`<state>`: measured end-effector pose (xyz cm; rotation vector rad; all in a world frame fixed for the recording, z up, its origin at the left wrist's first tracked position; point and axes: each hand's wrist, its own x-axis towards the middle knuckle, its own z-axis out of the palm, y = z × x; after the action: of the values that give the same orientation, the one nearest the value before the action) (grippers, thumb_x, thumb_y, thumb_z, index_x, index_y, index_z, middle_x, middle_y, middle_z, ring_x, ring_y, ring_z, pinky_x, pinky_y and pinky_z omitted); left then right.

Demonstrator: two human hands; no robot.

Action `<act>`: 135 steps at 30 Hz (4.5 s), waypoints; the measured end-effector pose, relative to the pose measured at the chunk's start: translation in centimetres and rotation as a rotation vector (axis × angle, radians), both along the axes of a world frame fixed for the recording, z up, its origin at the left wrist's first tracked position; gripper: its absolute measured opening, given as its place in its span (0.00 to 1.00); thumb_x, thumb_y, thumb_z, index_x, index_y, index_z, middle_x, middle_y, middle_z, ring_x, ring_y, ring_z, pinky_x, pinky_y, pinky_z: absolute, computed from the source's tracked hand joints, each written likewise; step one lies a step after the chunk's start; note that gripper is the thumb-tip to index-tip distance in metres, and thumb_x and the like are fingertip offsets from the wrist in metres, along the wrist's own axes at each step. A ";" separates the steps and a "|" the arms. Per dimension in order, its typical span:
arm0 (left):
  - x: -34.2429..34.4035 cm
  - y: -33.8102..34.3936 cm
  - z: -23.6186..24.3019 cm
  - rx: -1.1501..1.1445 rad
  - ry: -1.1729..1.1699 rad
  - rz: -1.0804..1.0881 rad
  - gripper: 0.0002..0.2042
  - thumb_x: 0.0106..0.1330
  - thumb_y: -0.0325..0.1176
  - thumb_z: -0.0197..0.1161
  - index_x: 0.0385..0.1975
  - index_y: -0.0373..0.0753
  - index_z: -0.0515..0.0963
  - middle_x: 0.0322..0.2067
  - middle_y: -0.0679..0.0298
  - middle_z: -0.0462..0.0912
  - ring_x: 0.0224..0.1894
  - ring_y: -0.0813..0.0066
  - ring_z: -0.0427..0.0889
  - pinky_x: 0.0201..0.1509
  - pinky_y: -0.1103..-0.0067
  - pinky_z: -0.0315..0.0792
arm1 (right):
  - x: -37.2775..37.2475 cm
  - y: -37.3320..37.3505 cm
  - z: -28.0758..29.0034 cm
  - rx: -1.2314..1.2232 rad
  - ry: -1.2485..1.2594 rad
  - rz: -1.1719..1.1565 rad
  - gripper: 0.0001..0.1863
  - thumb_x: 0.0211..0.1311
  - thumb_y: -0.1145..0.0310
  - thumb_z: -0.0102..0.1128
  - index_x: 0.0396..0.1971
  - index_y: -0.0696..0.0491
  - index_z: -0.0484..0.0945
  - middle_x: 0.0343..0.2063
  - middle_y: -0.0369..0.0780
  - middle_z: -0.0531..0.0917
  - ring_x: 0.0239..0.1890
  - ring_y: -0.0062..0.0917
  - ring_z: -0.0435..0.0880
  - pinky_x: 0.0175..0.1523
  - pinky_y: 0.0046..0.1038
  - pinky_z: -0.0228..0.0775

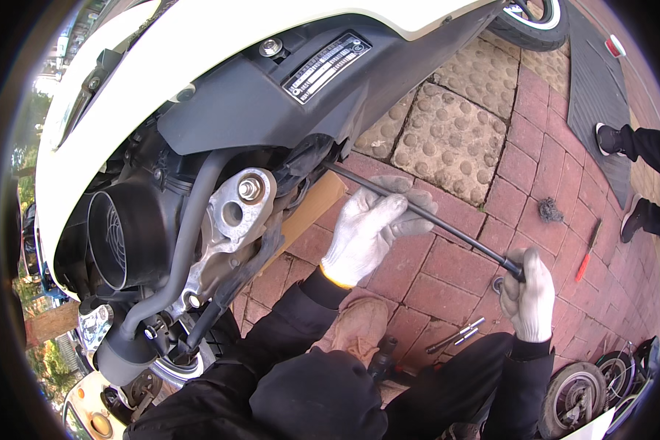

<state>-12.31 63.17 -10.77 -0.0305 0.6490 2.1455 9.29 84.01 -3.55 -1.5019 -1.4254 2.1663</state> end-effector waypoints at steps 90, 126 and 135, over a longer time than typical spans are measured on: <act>0.2 0.9 -0.6 -0.092 0.043 -0.171 0.10 0.77 0.28 0.65 0.53 0.33 0.83 0.48 0.48 0.91 0.47 0.59 0.93 0.49 0.69 0.90 | 1.2 -0.2 -0.6 -0.125 0.009 0.110 0.26 0.85 0.44 0.51 0.47 0.58 0.76 0.17 0.31 0.66 0.14 0.15 0.61 0.19 0.23 0.53; 0.0 0.8 0.5 -0.236 0.074 -0.169 0.10 0.79 0.28 0.63 0.53 0.31 0.82 0.49 0.48 0.90 0.49 0.61 0.93 0.48 0.70 0.91 | 0.1 -0.3 0.4 0.428 0.119 0.223 0.29 0.82 0.44 0.55 0.53 0.62 0.76 0.20 0.34 0.72 0.16 0.18 0.71 0.23 0.26 0.63; 0.1 0.8 0.1 -0.217 0.077 -0.130 0.10 0.79 0.29 0.63 0.52 0.31 0.82 0.46 0.50 0.91 0.46 0.63 0.93 0.48 0.72 0.90 | -0.6 -0.9 -0.8 0.553 0.072 0.171 0.26 0.84 0.44 0.53 0.47 0.57 0.77 0.15 0.29 0.68 0.12 0.13 0.62 0.18 0.21 0.50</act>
<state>-12.16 63.98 -10.70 -0.0222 0.9027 1.9517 8.66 83.07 -4.36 -1.1222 -1.9713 1.6701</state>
